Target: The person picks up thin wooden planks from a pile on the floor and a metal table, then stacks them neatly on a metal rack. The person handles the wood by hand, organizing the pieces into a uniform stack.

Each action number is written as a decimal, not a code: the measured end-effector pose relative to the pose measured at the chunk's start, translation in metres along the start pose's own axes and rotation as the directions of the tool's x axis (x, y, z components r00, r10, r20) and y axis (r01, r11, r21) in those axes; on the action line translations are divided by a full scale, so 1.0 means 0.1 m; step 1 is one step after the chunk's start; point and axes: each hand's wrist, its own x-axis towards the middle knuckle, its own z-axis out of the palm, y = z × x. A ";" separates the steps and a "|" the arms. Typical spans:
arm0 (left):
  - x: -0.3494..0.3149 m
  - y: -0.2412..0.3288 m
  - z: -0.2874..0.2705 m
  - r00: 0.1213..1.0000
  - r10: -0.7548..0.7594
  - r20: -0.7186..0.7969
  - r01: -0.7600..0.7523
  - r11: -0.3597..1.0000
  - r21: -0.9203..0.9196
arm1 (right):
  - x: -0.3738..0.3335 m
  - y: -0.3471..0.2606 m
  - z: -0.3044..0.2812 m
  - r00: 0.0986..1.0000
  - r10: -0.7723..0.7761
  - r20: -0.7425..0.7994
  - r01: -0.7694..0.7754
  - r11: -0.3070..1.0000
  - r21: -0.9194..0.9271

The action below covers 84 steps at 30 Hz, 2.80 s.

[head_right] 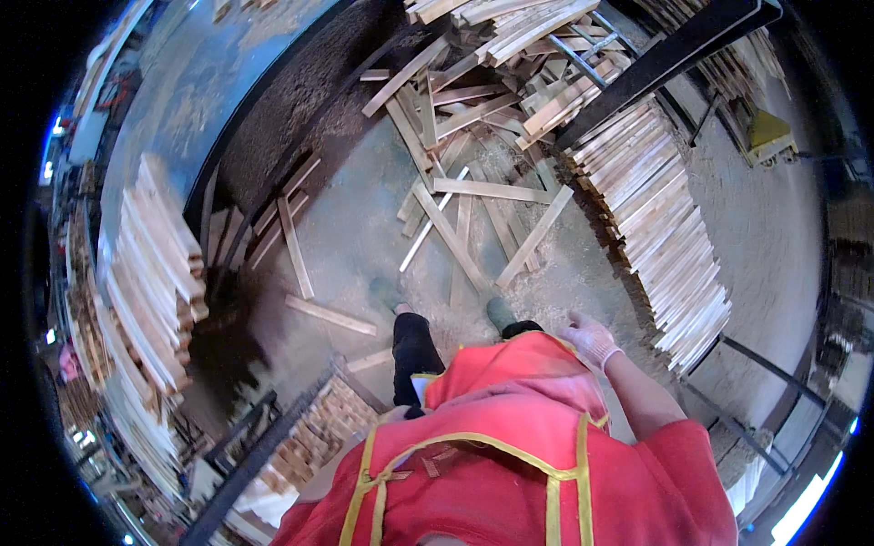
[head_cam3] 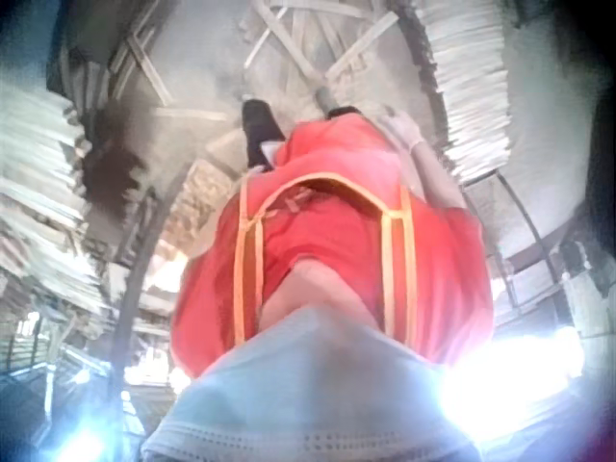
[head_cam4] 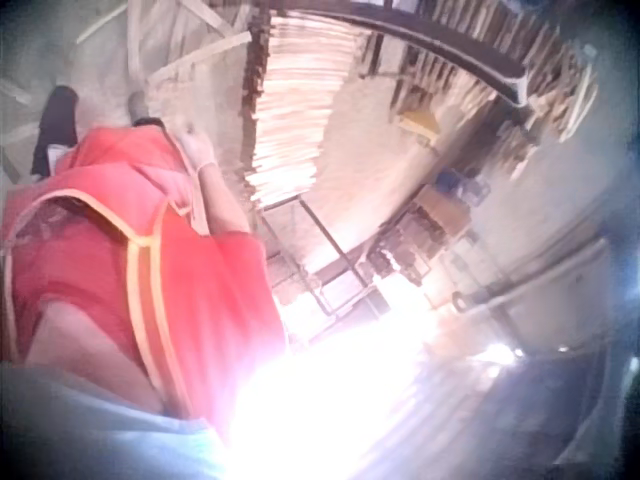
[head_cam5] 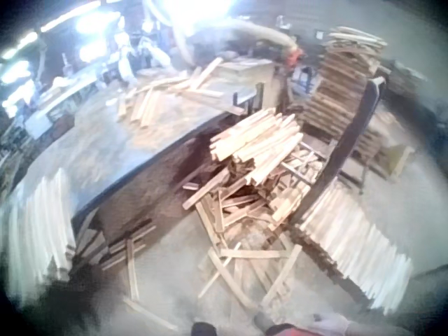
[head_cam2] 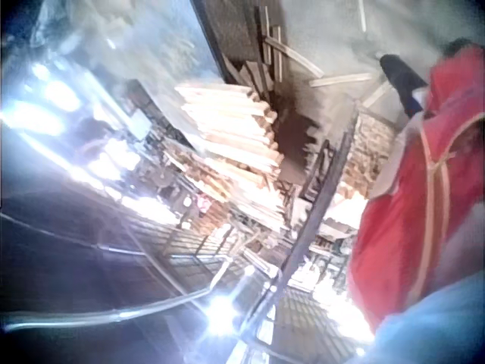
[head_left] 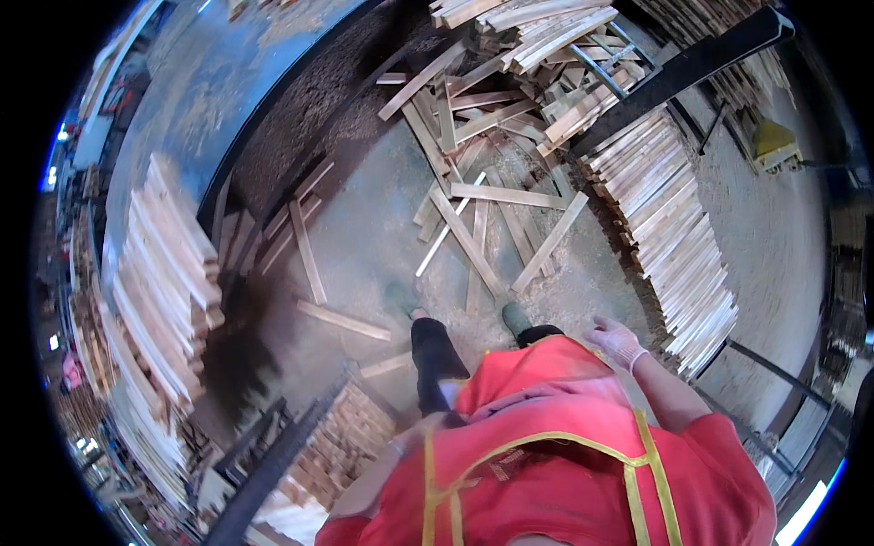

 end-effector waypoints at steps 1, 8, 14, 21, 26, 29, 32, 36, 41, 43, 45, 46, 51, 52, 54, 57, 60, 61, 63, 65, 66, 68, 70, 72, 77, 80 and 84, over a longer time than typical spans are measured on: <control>0.12 0.09 -0.22 0.997 0.008 0.075 -0.014 0.996 0.089 | 0.01 -0.06 0.02 0.998 0.021 -0.051 -0.018 0.998 0.057; 1.27 0.78 -1.51 0.843 0.117 0.525 -0.341 0.870 0.355 | 0.55 -0.44 0.35 0.985 0.138 -0.104 -0.096 0.938 0.333; 2.68 0.63 -2.63 0.847 0.308 -0.434 0.046 0.770 0.636 | 2.35 -0.01 0.74 0.978 0.194 -0.072 -0.152 0.910 0.385; 4.59 0.94 -3.48 0.687 0.062 -0.724 0.515 0.661 0.546 | 4.87 0.61 0.98 0.899 0.408 -0.160 -0.268 0.800 0.537; 6.05 0.53 -3.29 0.430 0.087 -0.899 0.736 0.543 0.405 | 6.07 0.70 1.29 0.688 0.612 -0.391 -0.254 0.708 0.659; 6.45 0.51 -3.07 0.197 0.196 -0.961 0.678 0.680 0.278 | 6.12 0.58 1.29 0.639 0.615 -0.463 -0.302 0.753 0.584; 6.31 0.67 -3.26 0.271 -0.264 -0.926 0.575 0.815 -0.064 | 5.62 0.51 1.23 0.716 0.468 -0.518 -0.236 0.860 0.451; 5.91 0.37 -3.60 0.284 -0.050 -0.957 -0.223 0.968 -0.117 | 5.34 0.01 1.01 0.797 -0.173 -0.579 0.099 0.982 -0.158; 5.82 1.46 -4.94 0.382 0.042 -0.923 -0.367 0.924 -0.110 | 6.09 -0.93 0.52 0.767 -0.524 -0.371 0.194 0.740 -0.644; 6.07 1.92 -5.26 0.332 0.370 -0.868 -0.735 0.678 0.007 | 6.52 -0.96 0.50 0.903 -0.338 -0.264 0.061 0.712 -0.700; 6.33 1.87 -5.43 0.527 0.246 -0.813 -0.705 0.660 -0.257 | 6.66 -0.95 0.55 0.960 -0.218 -0.175 0.034 0.712 -0.701; 6.43 1.78 -5.46 0.619 0.190 -0.762 -0.669 0.636 -0.385 | 6.64 -0.95 0.55 0.968 -0.205 -0.144 0.057 0.742 -0.668; 6.68 1.53 -5.58 0.779 0.262 -0.569 -0.593 0.601 -0.536 | 5.73 -0.96 0.58 0.962 -0.264 0.069 0.272 0.940 -0.204; 6.61 1.60 -5.58 0.776 0.287 -0.561 -0.600 0.608 -0.519 | 5.52 -0.99 0.55 0.961 -0.245 0.127 0.245 0.969 0.011; 6.44 1.63 -5.53 0.743 0.259 -0.617 -0.585 0.698 -0.412 | 5.11 -1.49 0.42 0.924 -0.222 0.313 0.186 0.973 0.139; 6.36 1.59 -5.36 0.642 0.188 -0.743 -0.590 0.740 -0.323 | 4.92 -1.89 0.69 0.874 -0.364 0.323 0.343 0.932 0.121; 6.12 1.14 -5.14 0.578 0.156 -0.801 -0.661 0.665 -0.347 | 5.06 -2.48 1.00 0.828 -0.476 0.296 0.388 0.868 0.310; 5.87 1.20 -5.03 0.586 0.163 -0.794 -0.540 0.809 -0.232 | 5.25 -2.64 1.15 0.826 -0.519 0.218 0.407 0.819 0.405; 5.64 0.84 -5.01 0.710 0.256 -0.657 -0.660 0.567 -0.493 | 5.65 -2.99 1.52 0.836 -0.530 0.145 0.393 0.762 0.515; 5.58 0.58 -5.01 0.730 0.247 -0.637 -0.679 0.363 -0.638 | 5.82 -3.51 1.82 0.873 -0.480 0.086 0.394 0.798 0.457; 5.66 0.52 -5.01 0.727 0.192 -0.659 -0.682 0.309 -0.663 | 5.88 -3.71 1.88 0.867 -0.489 0.092 0.434 0.834 0.341; 5.81 0.31 -5.17 0.762 0.043 -0.646 -0.627 0.293 -0.721 | 6.20 -3.83 1.93 0.708 -0.696 0.118 0.705 0.704 -0.084; 5.84 0.28 -5.17 0.759 -0.054 -0.649 -0.609 0.294 -0.736 | 6.32 -3.90 1.86 0.779 -0.625 -0.052 0.572 0.742 -0.351; 5.94 0.38 -5.14 0.751 -0.078 -0.656 -0.617 0.274 -0.738 | 6.71 -3.71 1.69 0.810 -0.425 -0.403 0.286 0.887 -0.361; 6.09 0.41 -5.18 0.794 0.103 -0.599 -0.605 0.223 -0.764 | 7.05 -3.71 1.77 0.914 -0.235 -0.331 0.289 0.949 0.123; 6.15 0.49 -5.15 0.831 -0.006 -0.556 -0.521 0.339 -0.783 | 7.09 -3.60 1.96 0.897 -0.341 -0.282 0.416 0.867 0.273; 6.02 0.42 -4.87 0.844 0.037 -0.535 -0.483 0.484 -0.729 | 6.29 -3.15 2.30 0.895 -0.430 -0.117 0.436 0.900 0.030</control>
